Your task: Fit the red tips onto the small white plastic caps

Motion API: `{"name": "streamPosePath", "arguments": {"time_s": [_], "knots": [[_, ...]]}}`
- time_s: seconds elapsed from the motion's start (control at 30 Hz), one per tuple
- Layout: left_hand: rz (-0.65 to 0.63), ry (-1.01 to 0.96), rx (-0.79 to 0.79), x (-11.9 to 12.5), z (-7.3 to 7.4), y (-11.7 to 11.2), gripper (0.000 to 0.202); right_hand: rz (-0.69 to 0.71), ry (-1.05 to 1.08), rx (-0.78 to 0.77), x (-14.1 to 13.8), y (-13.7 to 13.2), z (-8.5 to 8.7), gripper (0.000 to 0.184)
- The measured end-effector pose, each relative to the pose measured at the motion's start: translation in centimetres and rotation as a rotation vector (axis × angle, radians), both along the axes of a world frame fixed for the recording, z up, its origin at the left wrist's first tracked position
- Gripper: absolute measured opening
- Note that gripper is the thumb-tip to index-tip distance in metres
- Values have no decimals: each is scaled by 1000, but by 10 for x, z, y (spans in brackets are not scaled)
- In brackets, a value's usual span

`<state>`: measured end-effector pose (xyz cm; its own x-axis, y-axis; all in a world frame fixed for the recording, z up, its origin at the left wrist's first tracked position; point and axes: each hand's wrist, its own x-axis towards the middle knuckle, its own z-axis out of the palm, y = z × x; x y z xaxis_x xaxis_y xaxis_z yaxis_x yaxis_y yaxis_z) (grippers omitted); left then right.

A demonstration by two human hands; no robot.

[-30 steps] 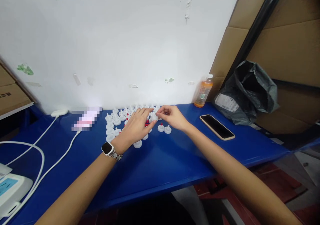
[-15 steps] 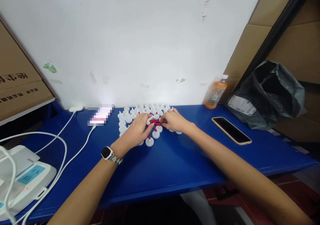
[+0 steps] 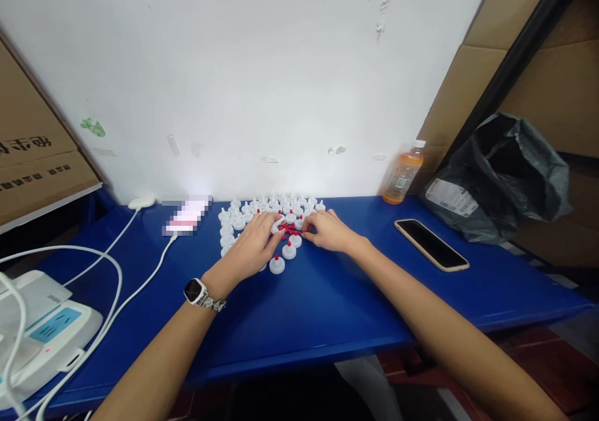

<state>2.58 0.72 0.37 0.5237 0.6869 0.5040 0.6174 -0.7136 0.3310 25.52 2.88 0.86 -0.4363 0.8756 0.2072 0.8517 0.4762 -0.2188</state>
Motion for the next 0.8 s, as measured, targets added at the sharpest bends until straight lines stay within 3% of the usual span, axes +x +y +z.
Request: {"name": "streamPosePath", "arguments": {"time_s": [0.23, 0.6, 0.8], "knots": [[42, -3, -27, -8, 4, 2, 31, -9, 116, -25, -4, 3, 0, 14], [59, -17, -13, -11, 4, 1, 29, 25, -18, 64, -20, 8, -1, 9], [46, -8, -6, -10, 4, -1, 29, 15, 163, 129, -16, 3, -2, 6]]}}
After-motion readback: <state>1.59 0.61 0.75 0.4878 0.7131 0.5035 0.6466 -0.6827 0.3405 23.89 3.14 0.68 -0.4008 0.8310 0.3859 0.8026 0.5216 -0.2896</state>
